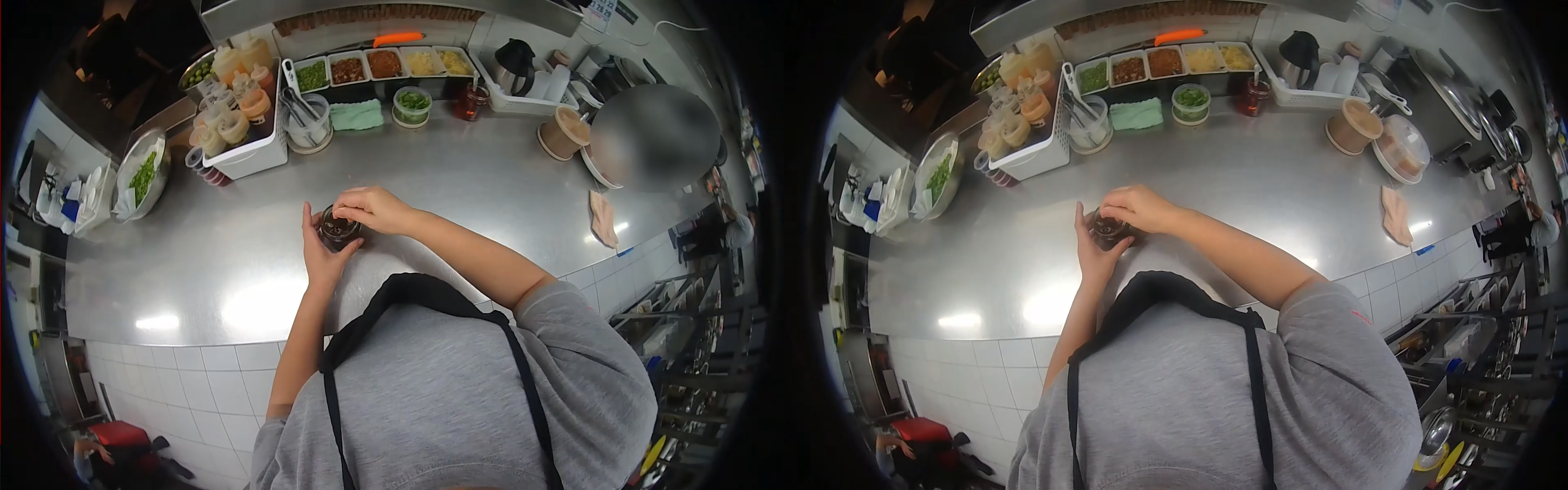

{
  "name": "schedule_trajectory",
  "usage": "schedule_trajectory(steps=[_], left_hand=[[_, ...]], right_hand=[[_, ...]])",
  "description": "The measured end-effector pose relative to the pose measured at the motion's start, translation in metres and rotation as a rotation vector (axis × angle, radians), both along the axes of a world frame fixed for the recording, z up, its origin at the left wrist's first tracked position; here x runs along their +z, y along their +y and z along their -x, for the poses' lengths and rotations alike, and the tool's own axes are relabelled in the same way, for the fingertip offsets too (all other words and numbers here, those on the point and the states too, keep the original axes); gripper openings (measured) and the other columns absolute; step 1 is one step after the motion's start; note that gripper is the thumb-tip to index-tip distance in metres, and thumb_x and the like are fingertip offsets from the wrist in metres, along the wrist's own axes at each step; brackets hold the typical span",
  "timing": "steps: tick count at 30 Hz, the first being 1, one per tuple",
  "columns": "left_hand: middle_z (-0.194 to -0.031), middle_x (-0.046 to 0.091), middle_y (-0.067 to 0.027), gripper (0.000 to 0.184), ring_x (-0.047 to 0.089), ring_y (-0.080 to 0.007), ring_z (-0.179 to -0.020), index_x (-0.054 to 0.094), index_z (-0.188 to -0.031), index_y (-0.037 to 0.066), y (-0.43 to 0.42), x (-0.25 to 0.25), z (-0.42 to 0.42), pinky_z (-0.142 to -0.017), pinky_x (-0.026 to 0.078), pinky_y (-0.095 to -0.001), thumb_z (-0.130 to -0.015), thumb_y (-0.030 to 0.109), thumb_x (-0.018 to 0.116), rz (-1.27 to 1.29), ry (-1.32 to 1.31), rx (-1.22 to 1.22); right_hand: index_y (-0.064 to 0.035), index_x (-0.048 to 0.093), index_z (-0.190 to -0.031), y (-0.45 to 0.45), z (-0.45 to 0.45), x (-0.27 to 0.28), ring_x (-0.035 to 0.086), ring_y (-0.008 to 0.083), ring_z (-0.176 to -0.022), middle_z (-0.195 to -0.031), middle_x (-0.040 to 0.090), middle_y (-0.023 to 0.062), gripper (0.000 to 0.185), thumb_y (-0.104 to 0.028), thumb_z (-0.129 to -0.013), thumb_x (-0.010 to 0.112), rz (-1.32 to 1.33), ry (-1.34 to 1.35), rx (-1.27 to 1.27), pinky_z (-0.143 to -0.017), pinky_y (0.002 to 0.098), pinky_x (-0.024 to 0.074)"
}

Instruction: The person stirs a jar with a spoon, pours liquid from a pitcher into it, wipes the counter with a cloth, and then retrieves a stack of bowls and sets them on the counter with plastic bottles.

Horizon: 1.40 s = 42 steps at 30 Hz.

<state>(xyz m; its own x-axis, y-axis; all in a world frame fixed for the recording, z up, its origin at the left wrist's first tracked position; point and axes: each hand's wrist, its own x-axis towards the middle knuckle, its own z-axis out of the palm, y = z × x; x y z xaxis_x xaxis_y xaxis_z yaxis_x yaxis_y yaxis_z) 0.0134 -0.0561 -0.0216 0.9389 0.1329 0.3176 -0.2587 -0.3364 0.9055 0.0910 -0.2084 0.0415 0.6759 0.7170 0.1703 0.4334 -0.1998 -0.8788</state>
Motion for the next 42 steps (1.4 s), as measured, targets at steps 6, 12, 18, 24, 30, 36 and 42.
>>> schedule_trajectory(steps=[6,12,18,24,30,36,42], left_hand=[[-0.118,0.047,-0.0166,0.11,0.05,-0.0277,-0.108,0.011,-0.139,0.001,0.001,-0.003,-0.002,-0.093,0.041,-0.0369,-0.058,0.014,0.084,-0.08,-0.032,0.05],[-0.118,0.047,-0.0173,0.112,0.048,-0.0289,-0.111,0.009,-0.14,0.001,0.004,-0.006,-0.002,-0.093,0.041,-0.0385,-0.058,0.017,0.084,-0.122,-0.041,0.035],[-0.11,0.054,-0.0159,0.114,0.055,-0.0285,-0.102,0.013,-0.138,-0.002,0.003,0.001,-0.002,-0.091,0.041,-0.0365,-0.052,0.019,0.086,-0.085,-0.071,0.063],[-0.109,0.053,-0.0165,0.113,0.054,-0.0287,-0.101,0.014,-0.138,-0.003,0.001,-0.013,-0.004,-0.091,0.041,-0.0362,-0.053,0.018,0.085,-0.085,-0.129,0.057],[-0.118,0.046,-0.0181,0.114,0.049,-0.0283,-0.109,0.009,-0.139,-0.002,0.007,-0.014,-0.003,-0.094,0.039,-0.0361,-0.056,0.02,0.085,-0.077,0.006,0.019],[-0.113,0.05,-0.0176,0.112,0.051,-0.03,-0.106,0.016,-0.138,-0.001,0.005,-0.019,-0.007,-0.093,0.04,-0.0378,-0.054,0.022,0.085,-0.021,-0.099,0.024],[-0.115,0.048,-0.0176,0.114,0.05,-0.0306,-0.106,0.014,-0.139,0.0,0.006,-0.017,-0.006,-0.092,0.04,-0.0374,-0.054,0.023,0.086,-0.065,-0.048,0.056]], right_hand=[[-0.0046,0.06,-0.088,0.009,-0.007,0.002,0.055,0.0259,-0.08,-0.083,0.059,0.0075,0.013,-0.016,-0.084,0.055,-0.05,-0.508,0.188,-0.072,0.035,0.0452],[-0.0037,0.058,-0.081,0.016,-0.026,0.008,0.057,0.0279,-0.077,-0.081,0.058,0.0095,0.014,-0.017,-0.084,0.055,0.183,-0.67,0.156,-0.069,0.0358,0.0458],[-0.0022,0.059,-0.08,0.007,-0.024,0.005,0.057,0.0321,-0.067,-0.08,0.06,0.0124,0.018,-0.017,-0.088,0.05,0.174,0.044,-0.118,-0.063,0.0377,0.0464],[-0.0043,0.059,-0.086,0.005,-0.018,0.0,0.056,0.0316,-0.078,-0.083,0.058,0.012,0.014,-0.018,-0.085,0.054,0.013,-0.556,0.124,-0.07,0.0381,0.0451],[-0.009,0.054,-0.074,0.012,-0.01,0.02,0.054,0.0264,-0.079,-0.078,0.056,0.0066,0.007,-0.015,-0.076,0.054,0.221,-0.683,0.259,-0.069,0.0371,0.0438],[-0.0036,0.057,-0.078,0.004,-0.018,0.011,0.055,0.0312,-0.077,-0.078,0.057,0.0121,0.018,-0.019,-0.086,0.052,0.194,-0.441,0.078,-0.069,0.0395,0.0432],[-0.0028,0.06,-0.083,-0.005,-0.001,0.031,0.055,0.0307,-0.073,-0.076,0.056,0.0118,0.015,-0.017,-0.085,0.056,0.026,-0.296,0.043,-0.065,0.0373,0.0432]])
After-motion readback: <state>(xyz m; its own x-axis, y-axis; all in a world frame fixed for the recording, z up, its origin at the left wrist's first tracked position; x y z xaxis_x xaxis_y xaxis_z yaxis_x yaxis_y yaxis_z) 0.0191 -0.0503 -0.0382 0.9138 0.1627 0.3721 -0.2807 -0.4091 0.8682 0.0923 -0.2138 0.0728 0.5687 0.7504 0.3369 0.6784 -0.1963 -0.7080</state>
